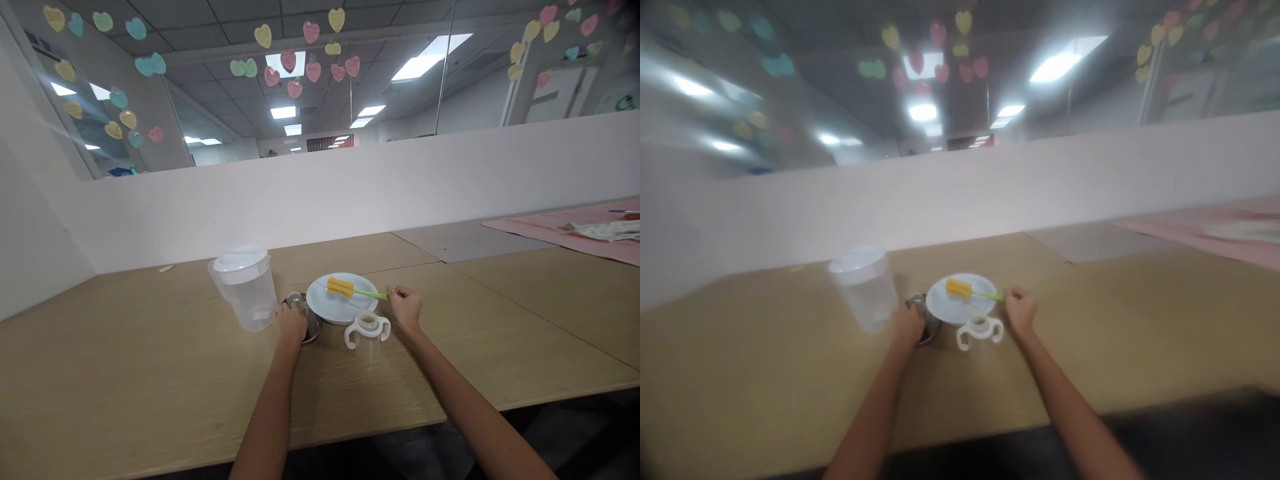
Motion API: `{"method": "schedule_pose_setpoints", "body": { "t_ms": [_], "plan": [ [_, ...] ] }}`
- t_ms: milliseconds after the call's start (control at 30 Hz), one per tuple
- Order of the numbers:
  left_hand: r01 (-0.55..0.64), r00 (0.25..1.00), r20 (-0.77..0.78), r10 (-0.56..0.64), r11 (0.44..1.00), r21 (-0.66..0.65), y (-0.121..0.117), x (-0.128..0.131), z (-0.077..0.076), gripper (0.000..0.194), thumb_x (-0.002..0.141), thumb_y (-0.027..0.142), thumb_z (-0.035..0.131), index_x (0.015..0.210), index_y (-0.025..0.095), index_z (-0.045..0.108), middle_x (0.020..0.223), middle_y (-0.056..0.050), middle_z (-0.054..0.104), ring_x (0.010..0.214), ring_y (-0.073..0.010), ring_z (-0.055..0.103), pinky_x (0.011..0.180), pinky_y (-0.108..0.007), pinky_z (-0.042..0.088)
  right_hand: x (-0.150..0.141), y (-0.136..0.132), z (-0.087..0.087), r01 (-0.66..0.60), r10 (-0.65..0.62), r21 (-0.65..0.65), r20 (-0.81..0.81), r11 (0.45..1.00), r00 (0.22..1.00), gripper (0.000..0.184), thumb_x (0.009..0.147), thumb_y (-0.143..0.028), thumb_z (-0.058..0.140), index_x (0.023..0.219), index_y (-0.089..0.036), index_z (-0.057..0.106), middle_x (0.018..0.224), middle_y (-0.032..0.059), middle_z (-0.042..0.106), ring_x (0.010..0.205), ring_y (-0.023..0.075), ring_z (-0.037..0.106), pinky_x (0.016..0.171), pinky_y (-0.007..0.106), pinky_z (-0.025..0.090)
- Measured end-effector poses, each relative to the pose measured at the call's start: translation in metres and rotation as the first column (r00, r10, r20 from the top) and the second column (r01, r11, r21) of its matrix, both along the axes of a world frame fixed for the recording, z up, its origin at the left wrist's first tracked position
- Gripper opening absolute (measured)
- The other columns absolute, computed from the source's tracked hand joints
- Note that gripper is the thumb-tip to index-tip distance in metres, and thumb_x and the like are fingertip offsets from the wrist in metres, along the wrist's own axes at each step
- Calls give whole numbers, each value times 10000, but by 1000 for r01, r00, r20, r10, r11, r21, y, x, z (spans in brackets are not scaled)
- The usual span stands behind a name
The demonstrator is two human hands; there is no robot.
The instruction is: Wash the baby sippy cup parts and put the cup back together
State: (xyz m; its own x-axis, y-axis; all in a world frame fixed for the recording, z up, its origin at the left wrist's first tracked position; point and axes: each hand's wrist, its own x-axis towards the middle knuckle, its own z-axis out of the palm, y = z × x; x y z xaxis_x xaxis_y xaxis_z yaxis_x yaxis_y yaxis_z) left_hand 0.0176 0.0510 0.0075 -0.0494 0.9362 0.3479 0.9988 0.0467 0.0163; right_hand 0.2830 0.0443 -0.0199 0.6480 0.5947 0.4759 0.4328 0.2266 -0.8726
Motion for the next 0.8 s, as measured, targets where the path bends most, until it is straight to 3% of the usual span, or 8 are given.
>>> {"method": "schedule_pose_setpoints", "body": {
  "t_ms": [100, 300, 533, 700, 800],
  "plan": [
    [-28, 1000, -1, 28, 995, -96, 0, 0, 1, 290, 860, 292, 410, 998, 116, 595, 1063, -174, 591, 1050, -288, 517, 873, -401, 329, 1, 1, -2, 10, -10, -6, 9, 1000, 1000, 312, 660, -347, 470, 441, -207, 296, 465, -60, 212, 483, 84, 245, 474, 237, 210],
    [-43, 999, -16, 41, 989, -141, -5, 3, 4, 327, 835, 283, 456, 1125, 147, 524, 1093, -160, 588, 1060, -286, 530, 888, -398, 315, 0, 0, 0, 17, -17, -16, 31, 1000, 999, 304, 659, -341, 465, 439, -203, 308, 470, -58, 211, 483, 84, 253, 479, 231, 212],
    [-60, 998, -1, 60, 993, -98, -12, 5, 10, 329, 807, 323, 485, 1071, 134, 538, 1038, -160, 616, 1010, -297, 563, 852, -398, 339, 0, -1, 1, 34, -33, -14, 29, 999, 999, 292, 666, -339, 460, 440, -195, 345, 468, -51, 229, 489, 88, 261, 481, 233, 213],
    [-44, 996, 78, 36, 993, 112, -10, 6, 15, 267, 841, 291, 418, 977, 117, 570, 931, -157, 634, 939, -291, 577, 804, -412, 361, -1, -2, 2, 38, -37, -15, 37, 999, 999, 289, 663, -341, 463, 436, -190, 368, 460, -49, 235, 484, 90, 272, 481, 232, 215],
    [90, 975, 156, -159, 921, 378, -12, 10, 17, 259, 869, 292, 367, 873, 141, 577, 820, -117, 628, 850, -254, 579, 764, -382, 376, -1, -2, 3, 49, -48, -15, 37, 999, 998, 285, 664, -350, 467, 443, -186, 393, 457, -49, 251, 483, 92, 280, 482, 232, 219]
  ]
}}
